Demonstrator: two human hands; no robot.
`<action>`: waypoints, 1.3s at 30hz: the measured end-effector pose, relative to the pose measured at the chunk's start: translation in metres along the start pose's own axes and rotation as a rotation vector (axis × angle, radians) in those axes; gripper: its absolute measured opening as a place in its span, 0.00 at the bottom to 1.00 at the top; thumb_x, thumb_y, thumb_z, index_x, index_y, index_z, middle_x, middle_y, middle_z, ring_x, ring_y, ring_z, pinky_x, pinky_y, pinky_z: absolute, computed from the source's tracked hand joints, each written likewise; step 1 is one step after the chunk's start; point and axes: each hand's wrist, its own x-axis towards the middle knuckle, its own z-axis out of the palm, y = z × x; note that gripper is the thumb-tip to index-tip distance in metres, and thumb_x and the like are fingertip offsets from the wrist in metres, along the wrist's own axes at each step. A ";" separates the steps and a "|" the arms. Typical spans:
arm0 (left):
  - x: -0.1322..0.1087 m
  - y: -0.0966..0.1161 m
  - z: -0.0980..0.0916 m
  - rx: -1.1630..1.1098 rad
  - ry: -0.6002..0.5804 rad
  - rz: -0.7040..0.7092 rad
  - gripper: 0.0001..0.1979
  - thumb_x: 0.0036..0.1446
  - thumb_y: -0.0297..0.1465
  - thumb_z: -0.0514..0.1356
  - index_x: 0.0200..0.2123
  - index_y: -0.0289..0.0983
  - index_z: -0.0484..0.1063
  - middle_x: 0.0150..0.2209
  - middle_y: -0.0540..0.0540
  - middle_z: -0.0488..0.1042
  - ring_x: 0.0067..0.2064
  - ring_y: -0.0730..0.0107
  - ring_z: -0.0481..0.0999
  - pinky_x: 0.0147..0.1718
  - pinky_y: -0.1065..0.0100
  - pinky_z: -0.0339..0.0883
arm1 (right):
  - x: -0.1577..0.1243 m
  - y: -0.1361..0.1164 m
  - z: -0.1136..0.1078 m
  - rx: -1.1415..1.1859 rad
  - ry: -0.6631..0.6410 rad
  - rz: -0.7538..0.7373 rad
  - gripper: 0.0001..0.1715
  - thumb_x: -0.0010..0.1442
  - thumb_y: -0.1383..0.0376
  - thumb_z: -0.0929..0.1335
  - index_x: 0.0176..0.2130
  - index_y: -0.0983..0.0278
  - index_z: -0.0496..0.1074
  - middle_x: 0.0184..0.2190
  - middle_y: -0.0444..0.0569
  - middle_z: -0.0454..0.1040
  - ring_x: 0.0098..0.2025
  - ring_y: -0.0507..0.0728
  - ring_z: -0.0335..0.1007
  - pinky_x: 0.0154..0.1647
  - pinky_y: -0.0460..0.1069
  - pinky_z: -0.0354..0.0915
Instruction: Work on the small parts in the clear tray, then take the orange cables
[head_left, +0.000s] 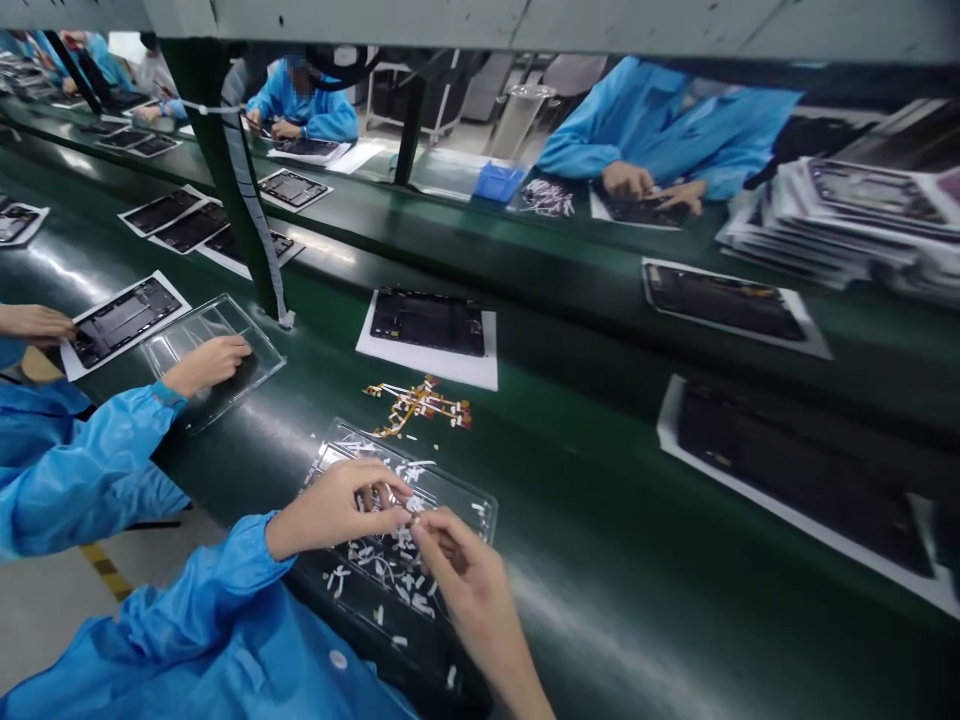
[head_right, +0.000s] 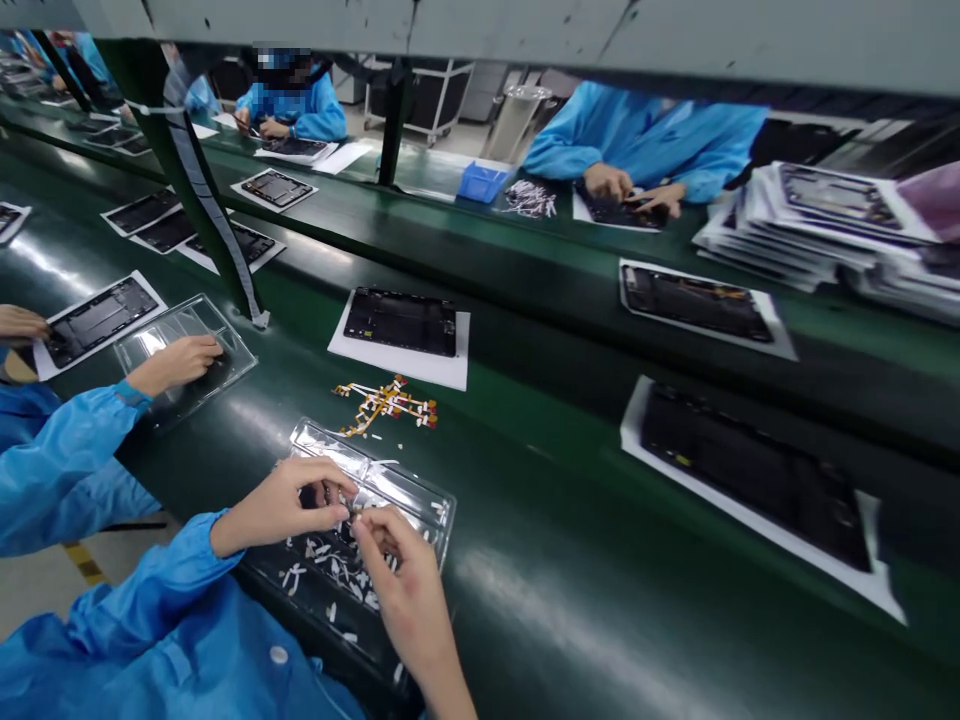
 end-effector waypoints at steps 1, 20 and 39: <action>0.001 0.002 0.002 0.009 -0.009 0.003 0.06 0.61 0.32 0.66 0.40 0.37 0.80 0.37 0.48 0.79 0.34 0.71 0.76 0.34 0.72 0.69 | 0.000 0.000 0.001 0.006 -0.002 0.009 0.20 0.65 0.49 0.69 0.36 0.63 0.76 0.28 0.45 0.70 0.28 0.53 0.65 0.29 0.45 0.64; -0.010 -0.009 0.023 0.707 0.237 0.486 0.04 0.66 0.29 0.61 0.42 0.38 0.75 0.37 0.48 0.80 0.36 0.68 0.78 0.36 0.65 0.71 | 0.003 0.001 0.000 0.137 0.054 0.052 0.21 0.62 0.49 0.72 0.39 0.65 0.80 0.23 0.46 0.74 0.26 0.55 0.72 0.31 0.48 0.70; -0.010 -0.013 0.025 0.823 0.199 0.462 0.03 0.62 0.25 0.58 0.36 0.36 0.71 0.35 0.47 0.77 0.36 0.64 0.77 0.35 0.65 0.70 | -0.003 0.006 0.003 0.066 0.014 0.025 0.19 0.66 0.51 0.69 0.40 0.64 0.79 0.30 0.48 0.77 0.31 0.56 0.74 0.35 0.48 0.69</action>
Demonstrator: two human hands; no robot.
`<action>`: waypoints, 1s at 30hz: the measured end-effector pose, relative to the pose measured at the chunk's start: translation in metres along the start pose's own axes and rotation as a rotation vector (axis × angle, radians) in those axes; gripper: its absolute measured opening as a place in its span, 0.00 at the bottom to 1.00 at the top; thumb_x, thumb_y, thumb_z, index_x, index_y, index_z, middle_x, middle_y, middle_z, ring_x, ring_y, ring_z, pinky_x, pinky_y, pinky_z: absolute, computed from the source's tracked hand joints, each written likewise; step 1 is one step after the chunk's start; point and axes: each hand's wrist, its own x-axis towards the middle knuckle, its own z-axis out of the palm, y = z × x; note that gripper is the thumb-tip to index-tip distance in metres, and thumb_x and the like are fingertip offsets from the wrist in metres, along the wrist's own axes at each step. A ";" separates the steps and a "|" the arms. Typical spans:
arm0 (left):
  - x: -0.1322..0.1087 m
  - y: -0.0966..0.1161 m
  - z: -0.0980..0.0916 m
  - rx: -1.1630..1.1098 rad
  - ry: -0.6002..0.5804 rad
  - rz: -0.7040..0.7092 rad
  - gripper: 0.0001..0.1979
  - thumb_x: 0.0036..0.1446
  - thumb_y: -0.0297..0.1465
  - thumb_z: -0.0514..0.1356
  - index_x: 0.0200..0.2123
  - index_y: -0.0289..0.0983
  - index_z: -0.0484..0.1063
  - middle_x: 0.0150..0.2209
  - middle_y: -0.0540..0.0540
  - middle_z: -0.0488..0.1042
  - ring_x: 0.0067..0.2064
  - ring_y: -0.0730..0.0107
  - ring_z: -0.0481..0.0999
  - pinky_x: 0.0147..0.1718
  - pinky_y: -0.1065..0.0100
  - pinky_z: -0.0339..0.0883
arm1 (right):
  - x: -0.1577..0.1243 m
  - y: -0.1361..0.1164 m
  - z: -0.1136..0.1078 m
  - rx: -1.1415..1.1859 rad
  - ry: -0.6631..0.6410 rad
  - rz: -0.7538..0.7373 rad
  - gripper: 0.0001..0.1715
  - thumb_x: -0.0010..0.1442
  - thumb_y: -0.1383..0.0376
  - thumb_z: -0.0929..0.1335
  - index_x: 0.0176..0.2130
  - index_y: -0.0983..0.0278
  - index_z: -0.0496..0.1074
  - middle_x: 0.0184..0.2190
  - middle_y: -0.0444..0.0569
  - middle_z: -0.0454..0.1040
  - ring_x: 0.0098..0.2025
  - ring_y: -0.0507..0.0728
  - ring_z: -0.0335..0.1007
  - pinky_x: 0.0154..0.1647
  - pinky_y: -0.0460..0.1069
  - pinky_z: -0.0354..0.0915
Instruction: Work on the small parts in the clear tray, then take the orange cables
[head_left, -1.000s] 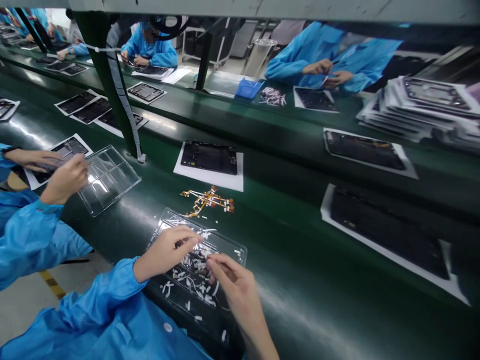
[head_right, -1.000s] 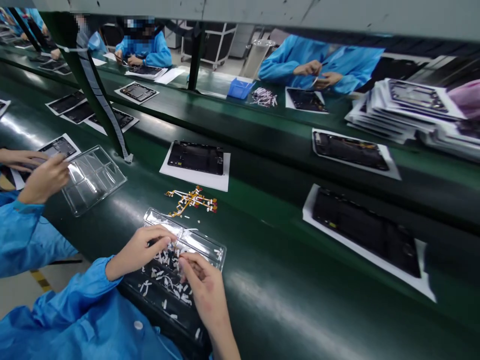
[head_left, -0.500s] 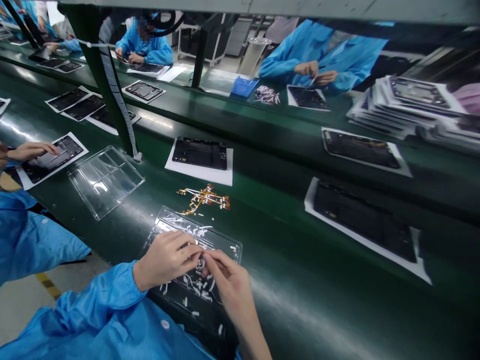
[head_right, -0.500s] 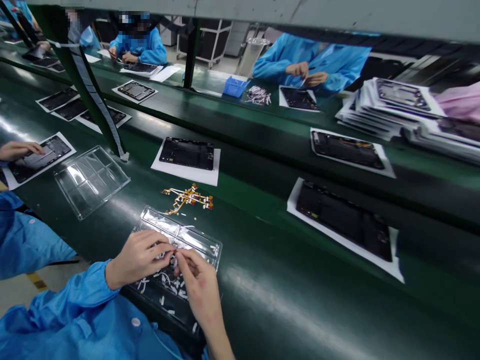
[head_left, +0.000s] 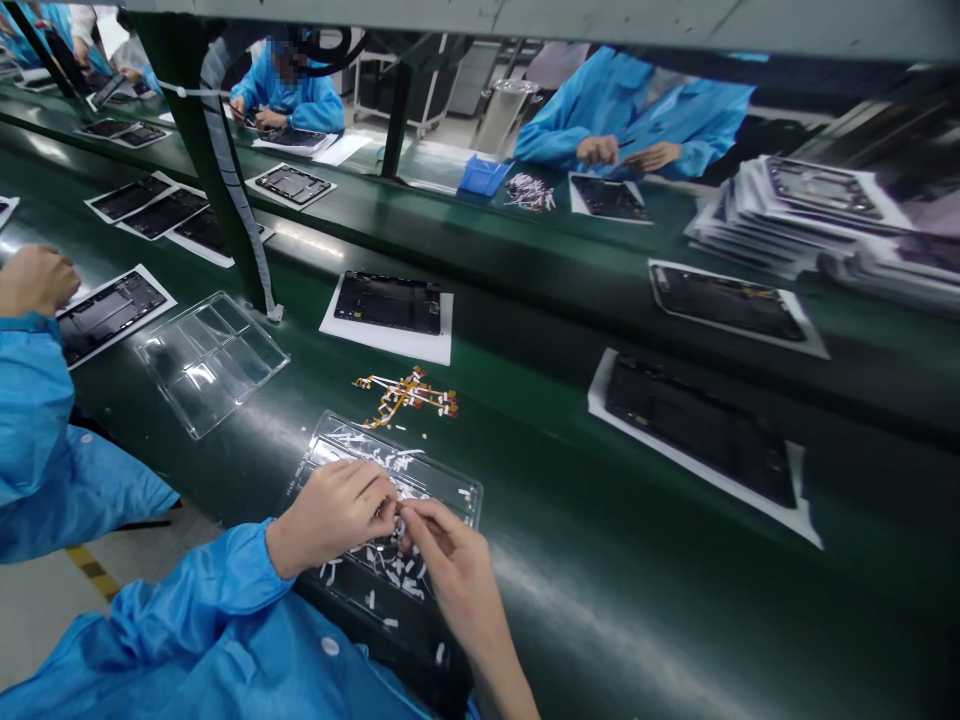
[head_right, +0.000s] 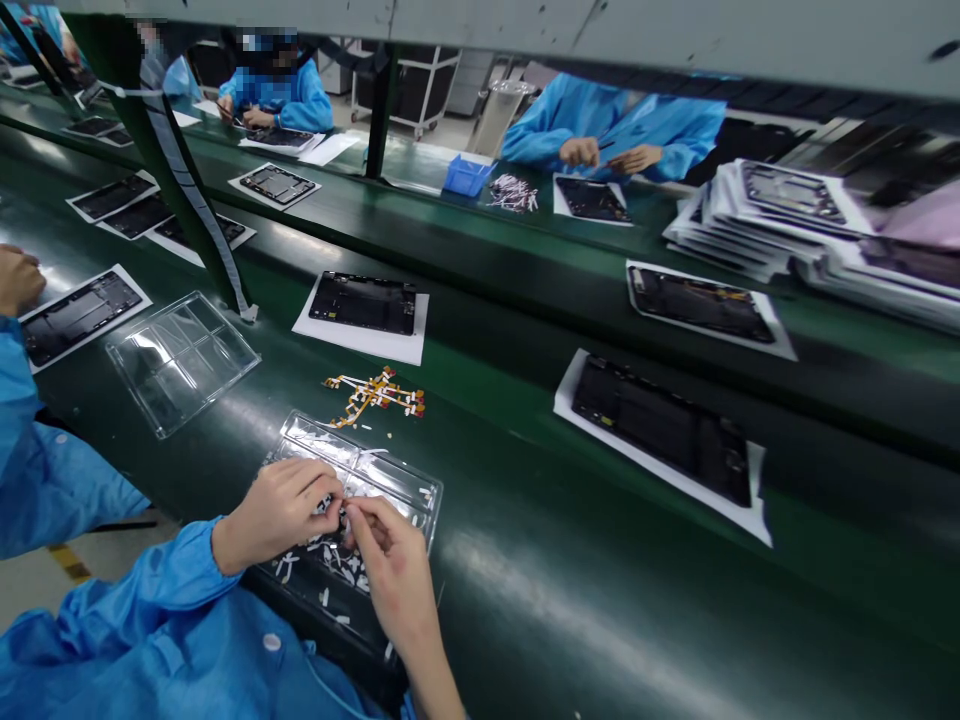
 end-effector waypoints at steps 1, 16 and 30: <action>0.000 -0.002 -0.001 -0.016 0.001 -0.024 0.03 0.61 0.24 0.58 0.36 0.36 0.71 0.34 0.47 0.76 0.36 0.64 0.77 0.35 0.66 0.69 | 0.000 -0.001 -0.001 -0.039 0.010 -0.021 0.18 0.66 0.52 0.69 0.39 0.63 0.78 0.32 0.49 0.78 0.34 0.56 0.74 0.37 0.48 0.69; 0.024 -0.004 -0.027 -0.705 -0.260 -0.459 0.10 0.70 0.33 0.57 0.38 0.38 0.77 0.39 0.48 0.78 0.43 0.67 0.76 0.44 0.68 0.66 | -0.003 -0.002 -0.007 -0.182 -0.002 -0.094 0.12 0.65 0.56 0.70 0.41 0.61 0.79 0.37 0.48 0.79 0.39 0.57 0.75 0.43 0.47 0.68; 0.012 0.000 -0.021 -0.422 -0.018 -0.300 0.08 0.70 0.32 0.59 0.47 0.40 0.78 0.42 0.47 0.78 0.45 0.66 0.77 0.46 0.64 0.69 | 0.000 -0.001 -0.012 -0.189 -0.003 -0.092 0.14 0.65 0.55 0.70 0.37 0.62 0.80 0.34 0.49 0.79 0.37 0.57 0.75 0.39 0.49 0.68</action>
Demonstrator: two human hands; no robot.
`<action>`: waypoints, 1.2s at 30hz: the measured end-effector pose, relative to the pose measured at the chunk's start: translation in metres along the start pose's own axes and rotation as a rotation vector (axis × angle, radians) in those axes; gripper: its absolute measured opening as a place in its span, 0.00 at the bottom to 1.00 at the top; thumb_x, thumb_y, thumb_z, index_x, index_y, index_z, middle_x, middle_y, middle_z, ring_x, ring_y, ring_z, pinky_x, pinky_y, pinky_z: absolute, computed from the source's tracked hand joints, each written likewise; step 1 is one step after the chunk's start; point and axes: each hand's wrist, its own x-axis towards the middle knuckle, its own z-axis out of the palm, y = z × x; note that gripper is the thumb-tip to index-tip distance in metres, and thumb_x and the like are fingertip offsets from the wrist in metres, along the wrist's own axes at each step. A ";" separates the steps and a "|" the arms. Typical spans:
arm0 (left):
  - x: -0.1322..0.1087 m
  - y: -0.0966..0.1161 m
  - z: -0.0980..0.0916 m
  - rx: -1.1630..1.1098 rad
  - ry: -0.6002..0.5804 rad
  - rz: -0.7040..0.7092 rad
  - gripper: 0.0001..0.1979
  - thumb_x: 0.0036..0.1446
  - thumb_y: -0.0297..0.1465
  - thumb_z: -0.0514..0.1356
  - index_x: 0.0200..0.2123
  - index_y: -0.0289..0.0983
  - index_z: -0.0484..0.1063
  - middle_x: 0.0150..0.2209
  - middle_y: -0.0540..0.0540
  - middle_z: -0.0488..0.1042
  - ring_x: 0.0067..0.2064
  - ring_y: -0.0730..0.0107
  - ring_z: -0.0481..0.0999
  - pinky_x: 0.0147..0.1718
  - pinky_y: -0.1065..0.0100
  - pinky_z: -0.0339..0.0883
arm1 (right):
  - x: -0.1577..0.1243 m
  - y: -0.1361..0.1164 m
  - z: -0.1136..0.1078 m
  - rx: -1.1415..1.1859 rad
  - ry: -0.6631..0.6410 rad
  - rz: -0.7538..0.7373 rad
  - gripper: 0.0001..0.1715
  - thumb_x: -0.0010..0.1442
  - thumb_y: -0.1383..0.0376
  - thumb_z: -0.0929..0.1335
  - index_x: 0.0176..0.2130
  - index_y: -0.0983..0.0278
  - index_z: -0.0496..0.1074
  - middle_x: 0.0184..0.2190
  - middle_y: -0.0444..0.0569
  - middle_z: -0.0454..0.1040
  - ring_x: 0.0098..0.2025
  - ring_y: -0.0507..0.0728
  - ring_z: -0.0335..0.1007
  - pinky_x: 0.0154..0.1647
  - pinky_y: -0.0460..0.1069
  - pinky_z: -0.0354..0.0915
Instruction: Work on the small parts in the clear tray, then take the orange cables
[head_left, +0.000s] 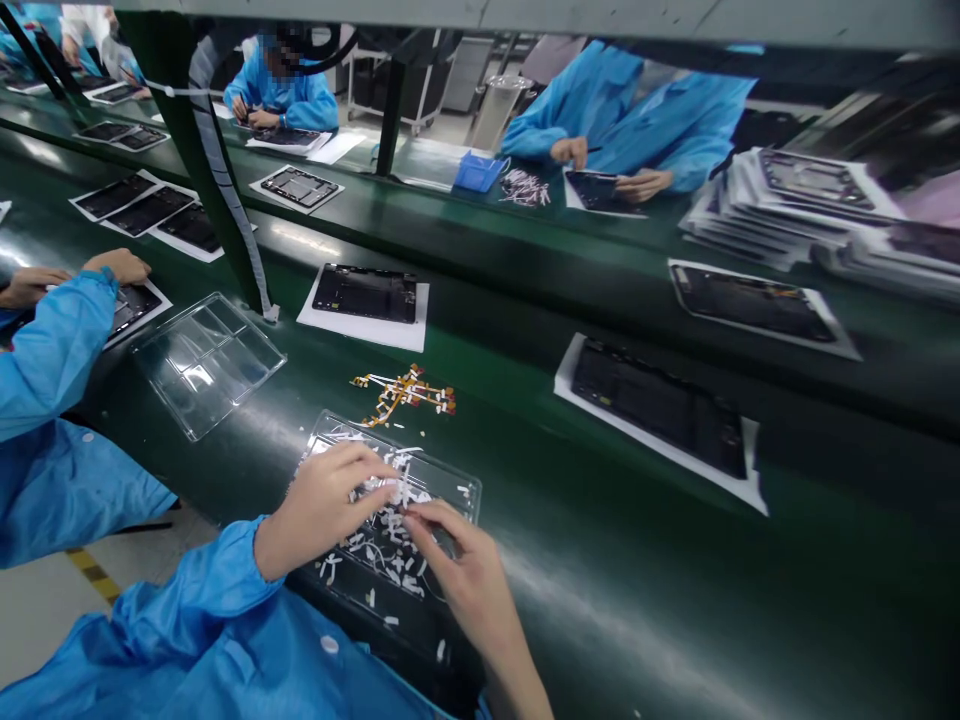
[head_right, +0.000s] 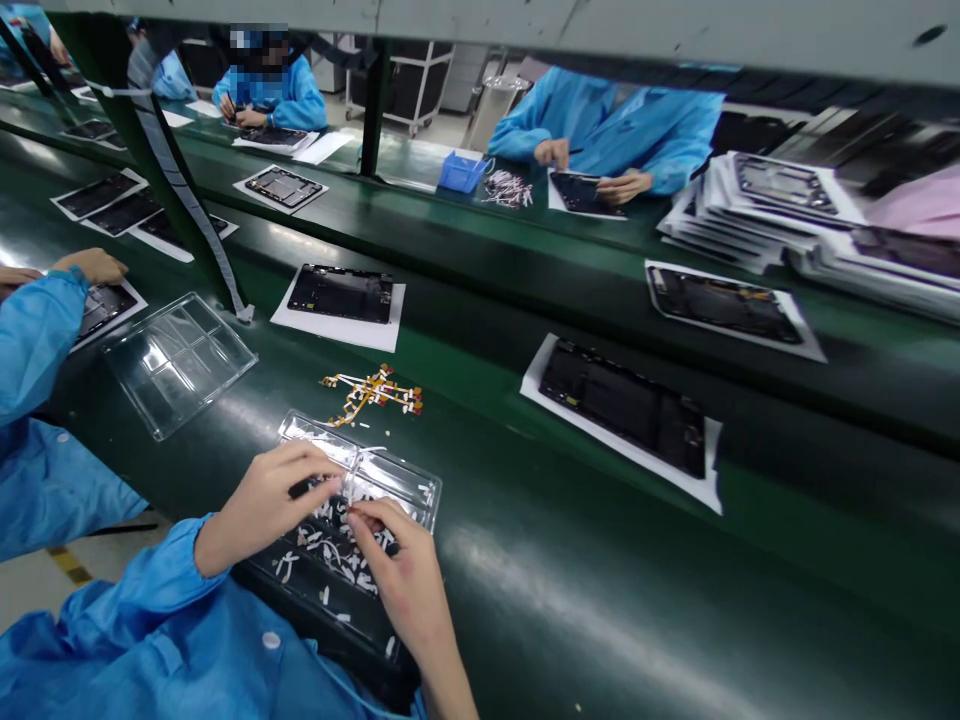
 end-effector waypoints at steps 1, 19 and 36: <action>-0.001 0.001 0.001 -0.001 -0.049 0.034 0.07 0.68 0.34 0.61 0.45 0.40 0.79 0.41 0.48 0.79 0.44 0.67 0.77 0.45 0.65 0.69 | -0.001 -0.001 0.000 0.000 -0.004 -0.009 0.14 0.66 0.55 0.69 0.38 0.61 0.80 0.34 0.49 0.79 0.37 0.57 0.75 0.39 0.48 0.68; 0.001 -0.016 0.002 0.136 -0.157 -0.073 0.05 0.63 0.23 0.59 0.35 0.38 0.69 0.35 0.52 0.73 0.37 0.70 0.74 0.36 0.68 0.65 | -0.009 -0.008 -0.008 0.019 -0.044 0.001 0.14 0.71 0.56 0.64 0.40 0.61 0.75 0.37 0.48 0.71 0.35 0.54 0.72 0.35 0.47 0.70; -0.001 -0.002 -0.004 -0.262 -0.333 -0.058 0.03 0.65 0.31 0.63 0.41 0.40 0.78 0.41 0.49 0.80 0.44 0.67 0.78 0.47 0.66 0.69 | -0.006 -0.009 -0.005 -0.055 -0.119 0.064 0.31 0.62 0.59 0.73 0.62 0.58 0.70 0.32 0.44 0.76 0.28 0.53 0.76 0.31 0.46 0.75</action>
